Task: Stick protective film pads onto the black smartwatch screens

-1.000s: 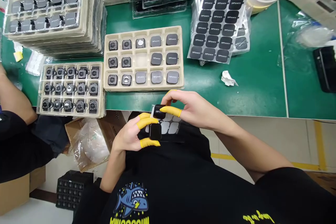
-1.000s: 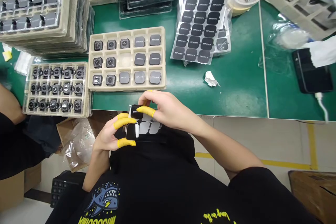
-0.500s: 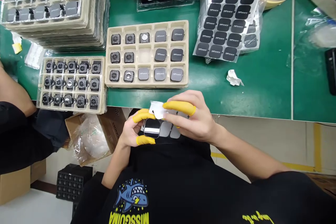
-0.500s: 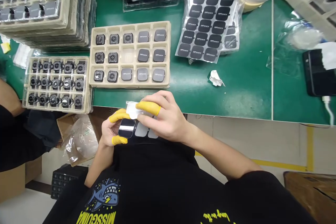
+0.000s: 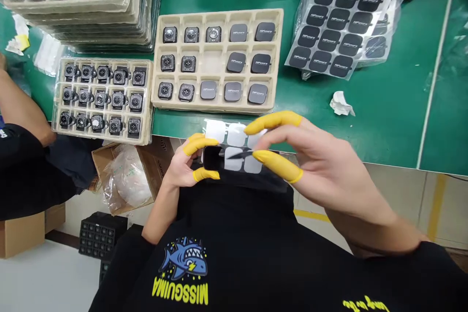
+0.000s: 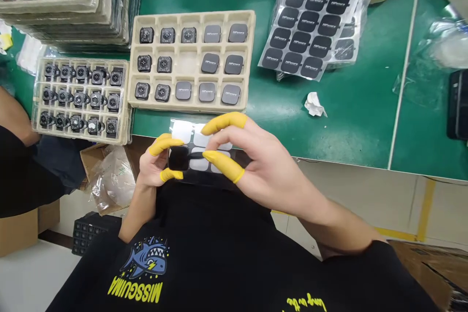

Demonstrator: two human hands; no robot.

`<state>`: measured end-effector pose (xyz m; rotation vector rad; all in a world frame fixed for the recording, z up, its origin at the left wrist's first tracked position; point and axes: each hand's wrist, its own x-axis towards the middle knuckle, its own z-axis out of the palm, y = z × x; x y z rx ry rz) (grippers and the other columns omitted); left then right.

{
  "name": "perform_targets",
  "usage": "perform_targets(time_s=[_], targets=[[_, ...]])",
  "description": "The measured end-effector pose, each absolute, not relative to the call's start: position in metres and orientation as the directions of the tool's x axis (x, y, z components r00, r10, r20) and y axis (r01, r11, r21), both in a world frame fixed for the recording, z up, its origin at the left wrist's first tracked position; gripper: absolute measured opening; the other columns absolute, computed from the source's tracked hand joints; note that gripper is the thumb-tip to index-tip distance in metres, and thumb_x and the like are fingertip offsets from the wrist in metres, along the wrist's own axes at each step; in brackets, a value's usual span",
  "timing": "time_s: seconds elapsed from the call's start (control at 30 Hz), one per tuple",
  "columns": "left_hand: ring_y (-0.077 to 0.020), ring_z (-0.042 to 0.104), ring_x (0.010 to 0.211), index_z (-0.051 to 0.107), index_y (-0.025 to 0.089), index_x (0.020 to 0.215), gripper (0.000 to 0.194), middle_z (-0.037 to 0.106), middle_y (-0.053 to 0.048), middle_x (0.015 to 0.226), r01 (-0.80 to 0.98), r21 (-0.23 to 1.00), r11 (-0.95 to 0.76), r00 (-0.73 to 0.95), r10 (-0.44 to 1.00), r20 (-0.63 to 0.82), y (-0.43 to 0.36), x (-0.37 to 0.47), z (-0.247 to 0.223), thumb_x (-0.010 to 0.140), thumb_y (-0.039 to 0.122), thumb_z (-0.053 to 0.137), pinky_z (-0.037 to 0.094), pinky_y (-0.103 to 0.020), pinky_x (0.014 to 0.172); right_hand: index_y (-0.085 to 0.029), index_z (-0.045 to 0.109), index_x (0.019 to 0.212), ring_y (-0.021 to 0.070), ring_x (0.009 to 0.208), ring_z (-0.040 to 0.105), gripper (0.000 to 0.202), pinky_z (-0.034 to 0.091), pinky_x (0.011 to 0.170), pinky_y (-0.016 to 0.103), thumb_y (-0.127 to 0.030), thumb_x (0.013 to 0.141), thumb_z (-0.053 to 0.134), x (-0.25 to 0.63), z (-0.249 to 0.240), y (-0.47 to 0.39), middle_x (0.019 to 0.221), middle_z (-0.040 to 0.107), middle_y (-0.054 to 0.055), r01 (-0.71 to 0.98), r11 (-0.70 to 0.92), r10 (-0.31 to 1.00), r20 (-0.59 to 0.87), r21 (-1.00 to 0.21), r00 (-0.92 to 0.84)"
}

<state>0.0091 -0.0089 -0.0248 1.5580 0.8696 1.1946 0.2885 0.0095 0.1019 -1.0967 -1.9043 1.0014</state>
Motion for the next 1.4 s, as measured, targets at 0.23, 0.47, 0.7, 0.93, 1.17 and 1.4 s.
perform_targets(time_s=[0.23, 0.47, 0.7, 0.93, 1.17, 1.4], targets=[[-0.0283, 0.077, 0.108, 0.077, 0.023, 0.143, 0.077, 0.080, -0.013, 0.121, 0.103, 0.906, -0.411, 0.324, 0.875, 0.360, -0.002, 0.014, -0.019, 0.084, 0.071, 0.092, 0.067, -0.043, 0.097, -0.029, 0.071, 0.103, 0.0285, 0.110, 0.077, 0.010, 0.064, 0.096, 0.047, -0.021, 0.107, 0.069, 0.283, 0.118, 0.026, 0.122, 0.079, 0.008, 0.379, 0.317, 0.881, 0.123, -0.869, -0.456], [-0.0294, 0.078, 0.113, 0.073, 0.027, 0.149, 0.078, 0.080, -0.013, 0.127, 0.030, 0.922, -0.386, 0.359, 0.865, 0.350, -0.002, 0.014, -0.023, 0.085, 0.067, 0.093, 0.065, -0.047, 0.104, -0.028, 0.071, 0.097, 0.0251, 0.100, 0.075, 0.012, 0.062, 0.084, 0.039, -0.024, 0.107, 0.066, 0.266, 0.106, 0.038, 0.113, 0.080, 0.006, 0.329, 0.253, 0.819, 0.020, -0.910, -0.573], [-0.0271, 0.075, 0.112, 0.070, 0.029, 0.153, 0.080, 0.078, -0.010, 0.125, -0.042, 0.909, -0.415, 0.362, 0.841, 0.401, 0.003, 0.014, -0.021, 0.085, 0.064, 0.094, 0.064, -0.045, 0.103, -0.027, 0.072, 0.089, 0.0248, 0.093, 0.071, 0.020, 0.058, 0.080, 0.038, -0.037, 0.106, 0.072, 0.261, 0.103, 0.044, 0.105, 0.079, 0.006, 0.292, 0.095, 0.825, -0.089, -0.952, -0.558], [-0.0257, 0.075, 0.109, 0.070, 0.027, 0.152, 0.076, 0.075, -0.010, 0.122, -0.006, 0.902, -0.432, 0.375, 0.835, 0.402, 0.003, 0.012, -0.022, 0.089, 0.066, 0.090, 0.065, -0.038, 0.093, -0.026, 0.072, 0.089, 0.0254, 0.096, 0.071, 0.017, 0.056, 0.080, 0.039, -0.035, 0.104, 0.074, 0.257, 0.098, 0.044, 0.108, 0.078, 0.006, 0.255, 0.046, 0.815, -0.111, -0.966, -0.569], [-0.0256, 0.076, 0.109, 0.069, 0.027, 0.152, 0.074, 0.076, -0.011, 0.124, -0.006, 0.908, -0.419, 0.371, 0.842, 0.391, 0.000, 0.012, -0.023, 0.092, 0.066, 0.087, 0.066, -0.040, 0.094, -0.026, 0.072, 0.088, 0.0260, 0.096, 0.070, 0.017, 0.056, 0.080, 0.039, -0.034, 0.104, 0.074, 0.257, 0.096, 0.043, 0.105, 0.077, 0.006, 0.260, 0.049, 0.816, -0.112, -0.964, -0.567], [-0.0279, 0.077, 0.114, 0.069, 0.028, 0.152, 0.072, 0.077, -0.012, 0.126, 0.001, 0.905, -0.425, 0.364, 0.843, 0.396, -0.001, 0.012, -0.024, 0.092, 0.064, 0.088, 0.066, -0.043, 0.100, -0.026, 0.072, 0.088, 0.0226, 0.091, 0.069, 0.016, 0.055, 0.079, 0.036, -0.031, 0.104, 0.073, 0.257, 0.095, 0.041, 0.103, 0.076, 0.004, 0.244, 0.060, 0.828, -0.088, -0.968, -0.554]])
